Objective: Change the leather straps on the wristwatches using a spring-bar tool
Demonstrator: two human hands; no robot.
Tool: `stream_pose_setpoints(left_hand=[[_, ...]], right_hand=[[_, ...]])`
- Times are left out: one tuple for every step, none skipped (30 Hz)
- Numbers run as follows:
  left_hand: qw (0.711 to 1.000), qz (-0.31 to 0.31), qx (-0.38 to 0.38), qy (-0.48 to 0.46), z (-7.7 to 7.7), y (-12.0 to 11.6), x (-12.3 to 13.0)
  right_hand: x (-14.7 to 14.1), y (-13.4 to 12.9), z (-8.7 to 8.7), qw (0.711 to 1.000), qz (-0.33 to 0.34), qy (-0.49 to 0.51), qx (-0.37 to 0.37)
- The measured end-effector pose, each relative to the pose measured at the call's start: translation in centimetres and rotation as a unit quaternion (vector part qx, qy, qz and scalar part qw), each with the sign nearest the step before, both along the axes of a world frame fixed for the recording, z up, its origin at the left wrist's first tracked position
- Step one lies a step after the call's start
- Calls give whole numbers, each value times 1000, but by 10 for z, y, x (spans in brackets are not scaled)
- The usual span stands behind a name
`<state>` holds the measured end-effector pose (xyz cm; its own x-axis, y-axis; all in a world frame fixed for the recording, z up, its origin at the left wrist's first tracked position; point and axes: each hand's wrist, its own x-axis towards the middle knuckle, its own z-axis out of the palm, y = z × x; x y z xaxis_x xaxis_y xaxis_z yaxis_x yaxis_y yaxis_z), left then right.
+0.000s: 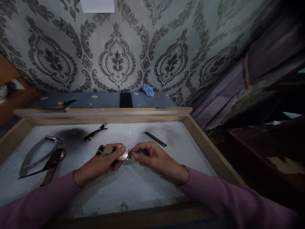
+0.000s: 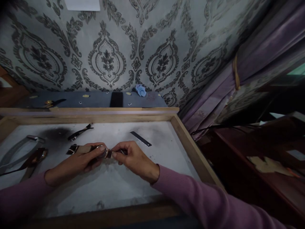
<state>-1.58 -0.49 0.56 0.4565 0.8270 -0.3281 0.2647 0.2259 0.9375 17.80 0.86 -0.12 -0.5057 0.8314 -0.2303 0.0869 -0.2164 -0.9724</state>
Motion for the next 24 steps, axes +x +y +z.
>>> stream_pose_setpoints(left_hand=[[1000, -1, 7, 4, 0, 0, 0], [1000, -1, 14, 6, 0, 0, 0], [1000, 0, 17, 7, -1, 0, 0], [1000, 1, 18, 5, -2, 0, 0], [1000, 5, 16, 3, -3, 0, 0], [1000, 5, 12, -1, -4, 0, 0], [1000, 7, 8, -7, -5, 0, 0], [1000, 8, 5, -13, -6, 0, 0], [1000, 8, 1, -18, -6, 1, 0], [1000, 9, 0, -23, -7, 1, 0], [1000, 8, 1, -28, -7, 1, 0], [999, 8, 3, -31, -6, 0, 0], [999, 9, 4, -32, -6, 0, 0], [1000, 8, 3, -30, -5, 0, 0], [1000, 10, 2, -29, -5, 0, 0], [1000, 12, -1, -28, -4, 0, 1], [1000, 15, -5, -27, -4, 0, 1], [999, 18, -9, -27, -3, 0, 1], [999, 20, -12, -30, -3, 0, 1], [999, 20, -16, -34, -4, 0, 1], [999, 19, -21, -39, -5, 0, 1], [999, 17, -26, -45, -5, 0, 0], [998, 15, -30, -52, -6, 0, 0], [997, 14, -34, -62, -7, 1, 0]], right_hand=[[0, 0, 1, 1000, 3, 0, 0], [1, 0, 1, 1000, 4, -1, -1], [1, 0, 2, 1000, 2, -1, -3], [1, 0, 2, 1000, -1, -1, -6], [2, 0, 2, 1000, -3, -1, -8], [2, 0, 2, 1000, -4, 1, -11], [2, 0, 2, 1000, -3, 3, -11], [2, 0, 2, 1000, -3, 6, -11], [2, 0, 2, 1000, -2, 11, -10], [2, 0, 2, 1000, -3, 15, -9], [2, 0, 2, 1000, -4, 19, -9], [2, 0, 3, 1000, -5, 22, -10], [1, 0, 4, 1000, -6, 23, -12], [1, 0, 5, 1000, -6, 23, -14], [1, 0, 6, 1000, -7, 21, -15], [2, 0, 7, 1000, -8, 20, -15], [2, 0, 7, 1000, -9, 19, -13], [2, 0, 8, 1000, -11, 17, -10], [3, 0, 8, 1000, -13, 16, -6], [3, 0, 7, 1000, -17, 17, -1], [3, 0, 7, 1000, -22, 19, 4], [4, 1, 6, 999, -29, 24, 8], [4, 1, 5, 999, -34, 28, 11], [4, 1, 5, 999, -38, 31, 14]])
